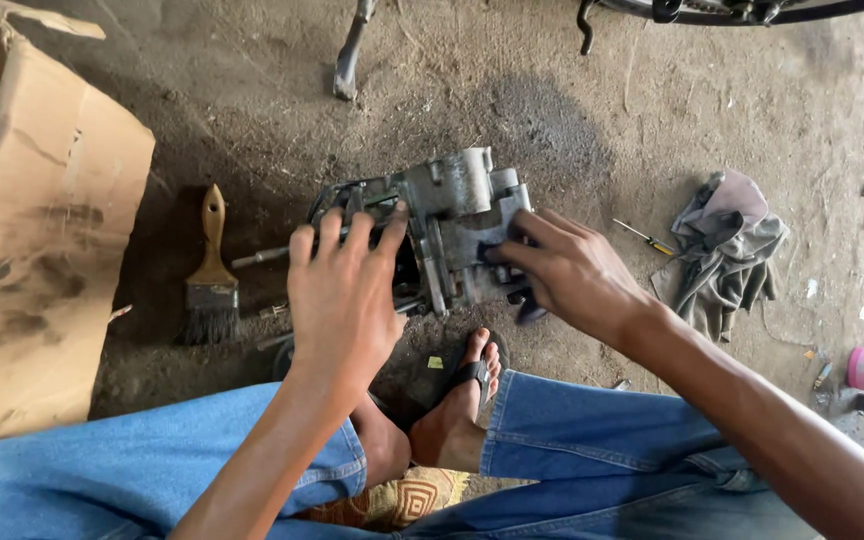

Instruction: The person sits on the floor and cleans a disassembled engine block using a black cloth. They wipe various surfaces of the metal part, rotate it to access different sides, and continue scrubbing until the end of the clip.

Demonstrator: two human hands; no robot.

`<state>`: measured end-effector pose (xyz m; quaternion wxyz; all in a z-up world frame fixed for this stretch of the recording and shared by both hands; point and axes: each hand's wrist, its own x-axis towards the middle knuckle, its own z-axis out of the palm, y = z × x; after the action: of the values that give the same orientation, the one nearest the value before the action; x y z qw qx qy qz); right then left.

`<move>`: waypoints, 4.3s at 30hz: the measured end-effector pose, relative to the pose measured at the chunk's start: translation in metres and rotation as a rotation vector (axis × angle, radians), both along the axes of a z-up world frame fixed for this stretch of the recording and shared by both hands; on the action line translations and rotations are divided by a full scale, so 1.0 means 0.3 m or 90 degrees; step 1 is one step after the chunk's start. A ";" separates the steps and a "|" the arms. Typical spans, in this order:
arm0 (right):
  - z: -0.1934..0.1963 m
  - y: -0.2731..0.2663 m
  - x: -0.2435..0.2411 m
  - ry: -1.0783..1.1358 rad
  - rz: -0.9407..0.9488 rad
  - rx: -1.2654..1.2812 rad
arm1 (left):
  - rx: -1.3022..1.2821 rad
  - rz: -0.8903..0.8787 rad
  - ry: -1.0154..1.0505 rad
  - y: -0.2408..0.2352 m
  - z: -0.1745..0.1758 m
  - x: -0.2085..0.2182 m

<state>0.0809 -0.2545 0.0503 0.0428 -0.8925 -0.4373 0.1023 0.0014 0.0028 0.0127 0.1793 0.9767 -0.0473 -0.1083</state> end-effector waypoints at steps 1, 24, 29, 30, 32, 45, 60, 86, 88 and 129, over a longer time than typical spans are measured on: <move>0.016 -0.004 0.000 0.003 0.002 -0.001 | -0.001 0.002 0.003 -0.005 -0.005 0.000; 0.132 -0.086 -0.019 -0.107 -0.089 -0.270 | 0.027 0.040 -0.176 -0.021 -0.065 -0.007; 0.088 -0.101 -0.057 -0.049 -0.162 0.090 | 0.032 0.048 -0.173 -0.028 -0.060 -0.012; 0.089 -0.067 -0.091 -0.081 -0.193 0.169 | 0.029 0.041 -0.180 -0.024 -0.065 -0.005; 0.002 -0.055 -0.121 -0.110 -0.139 0.124 | -0.008 0.020 -0.093 -0.014 -0.026 -0.005; 0.066 0.016 -0.106 -0.203 -0.075 -0.299 | -0.020 -0.001 -0.038 -0.006 -0.008 -0.001; 0.101 -0.046 -0.133 -0.086 -0.133 -0.232 | -0.017 0.004 -0.032 -0.019 -0.021 0.008; 0.051 -0.011 -0.114 -0.119 -0.178 -0.262 | -0.015 -0.007 0.029 -0.014 -0.002 0.025; 0.038 0.021 -0.089 -0.146 -0.161 -0.256 | 0.004 -0.008 0.024 -0.014 0.003 0.024; 0.059 0.034 -0.111 -0.129 -0.096 -0.080 | -0.005 -0.002 0.058 -0.013 0.000 0.029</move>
<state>0.0476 -0.2443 0.0680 -0.0503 -0.9295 -0.3638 0.0356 0.0101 -0.0011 0.0127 0.1853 0.9698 -0.0411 -0.1530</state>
